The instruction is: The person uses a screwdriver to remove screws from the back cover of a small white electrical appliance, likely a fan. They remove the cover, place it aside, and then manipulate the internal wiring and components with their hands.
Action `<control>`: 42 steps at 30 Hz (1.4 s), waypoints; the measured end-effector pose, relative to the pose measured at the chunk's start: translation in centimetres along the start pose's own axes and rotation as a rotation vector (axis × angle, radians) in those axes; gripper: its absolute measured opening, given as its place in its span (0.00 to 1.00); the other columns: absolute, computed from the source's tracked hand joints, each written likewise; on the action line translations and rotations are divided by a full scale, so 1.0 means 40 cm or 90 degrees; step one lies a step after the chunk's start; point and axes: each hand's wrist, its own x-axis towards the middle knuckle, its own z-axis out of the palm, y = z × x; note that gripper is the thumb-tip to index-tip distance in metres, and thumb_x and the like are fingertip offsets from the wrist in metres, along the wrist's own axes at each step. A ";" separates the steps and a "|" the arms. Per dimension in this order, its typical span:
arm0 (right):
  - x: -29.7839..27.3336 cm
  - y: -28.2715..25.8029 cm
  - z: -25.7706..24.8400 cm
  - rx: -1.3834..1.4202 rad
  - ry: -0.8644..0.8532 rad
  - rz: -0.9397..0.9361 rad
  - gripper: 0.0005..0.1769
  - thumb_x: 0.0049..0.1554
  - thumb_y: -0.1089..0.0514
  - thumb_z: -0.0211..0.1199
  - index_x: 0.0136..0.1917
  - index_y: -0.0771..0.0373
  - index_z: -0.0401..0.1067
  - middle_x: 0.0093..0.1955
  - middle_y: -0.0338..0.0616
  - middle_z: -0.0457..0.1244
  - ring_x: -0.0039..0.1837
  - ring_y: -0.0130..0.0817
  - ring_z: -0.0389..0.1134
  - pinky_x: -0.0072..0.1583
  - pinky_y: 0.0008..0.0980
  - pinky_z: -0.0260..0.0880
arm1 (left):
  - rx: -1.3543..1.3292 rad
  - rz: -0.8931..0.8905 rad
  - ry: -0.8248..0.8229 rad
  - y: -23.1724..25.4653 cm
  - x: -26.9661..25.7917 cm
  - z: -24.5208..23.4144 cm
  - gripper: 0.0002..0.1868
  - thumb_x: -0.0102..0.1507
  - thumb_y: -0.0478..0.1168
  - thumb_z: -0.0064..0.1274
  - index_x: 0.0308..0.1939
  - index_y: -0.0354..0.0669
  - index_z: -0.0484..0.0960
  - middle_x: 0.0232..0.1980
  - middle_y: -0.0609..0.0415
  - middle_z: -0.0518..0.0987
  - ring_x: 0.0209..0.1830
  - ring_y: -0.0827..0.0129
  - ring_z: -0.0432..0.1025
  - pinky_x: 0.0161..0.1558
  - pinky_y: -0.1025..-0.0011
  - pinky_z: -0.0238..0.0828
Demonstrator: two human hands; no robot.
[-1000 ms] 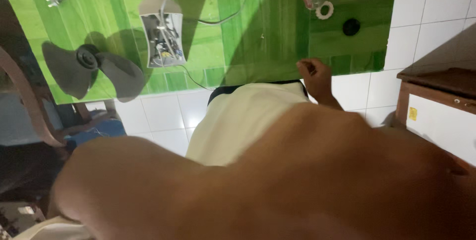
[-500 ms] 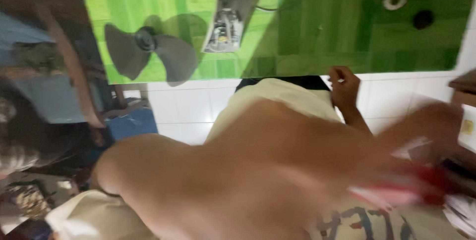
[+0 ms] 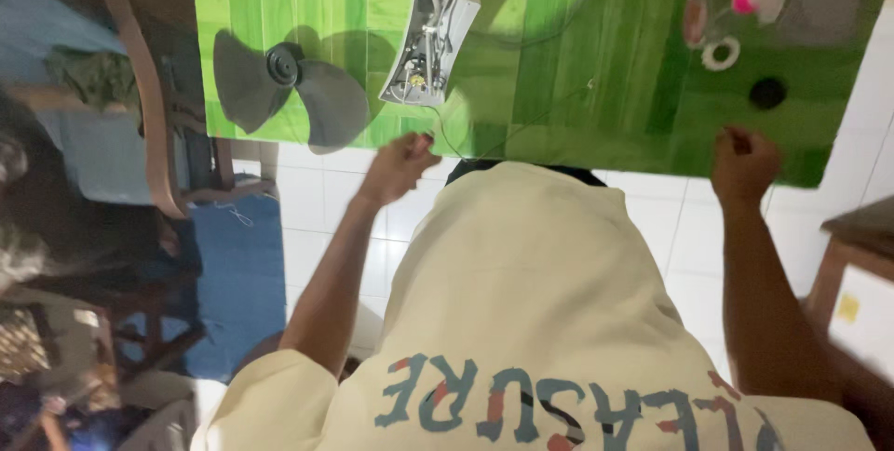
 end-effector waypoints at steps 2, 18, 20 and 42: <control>0.090 -0.004 -0.038 -0.023 -0.028 -0.010 0.10 0.64 0.60 0.67 0.56 0.68 0.80 0.50 0.51 0.71 0.50 0.39 0.72 0.53 0.40 0.73 | 0.061 -0.010 0.006 -0.033 0.004 0.093 0.24 0.60 0.53 0.60 0.51 0.39 0.79 0.39 0.44 0.84 0.31 0.60 0.77 0.35 0.63 0.74; 0.517 0.149 -0.084 -0.092 0.027 -0.206 0.10 0.59 0.64 0.67 0.55 0.67 0.80 0.49 0.52 0.70 0.49 0.42 0.72 0.52 0.39 0.73 | 0.058 0.045 0.099 0.194 -0.098 0.517 0.24 0.59 0.52 0.58 0.55 0.45 0.78 0.37 0.37 0.83 0.39 0.41 0.78 0.45 0.50 0.73; 0.535 0.145 -0.079 -0.093 -0.019 -0.165 0.12 0.60 0.61 0.68 0.57 0.64 0.80 0.49 0.50 0.71 0.49 0.41 0.72 0.53 0.39 0.72 | 0.050 0.036 0.115 0.211 -0.104 0.529 0.24 0.59 0.51 0.58 0.55 0.46 0.78 0.36 0.37 0.83 0.38 0.41 0.78 0.44 0.50 0.73; 0.617 0.162 -0.112 -0.172 -0.159 -0.356 0.06 0.57 0.64 0.71 0.48 0.61 0.78 0.51 0.50 0.67 0.53 0.49 0.69 0.55 0.46 0.69 | 0.053 -0.054 0.147 0.234 -0.105 0.621 0.20 0.59 0.52 0.59 0.46 0.43 0.76 0.34 0.37 0.81 0.37 0.39 0.76 0.41 0.48 0.71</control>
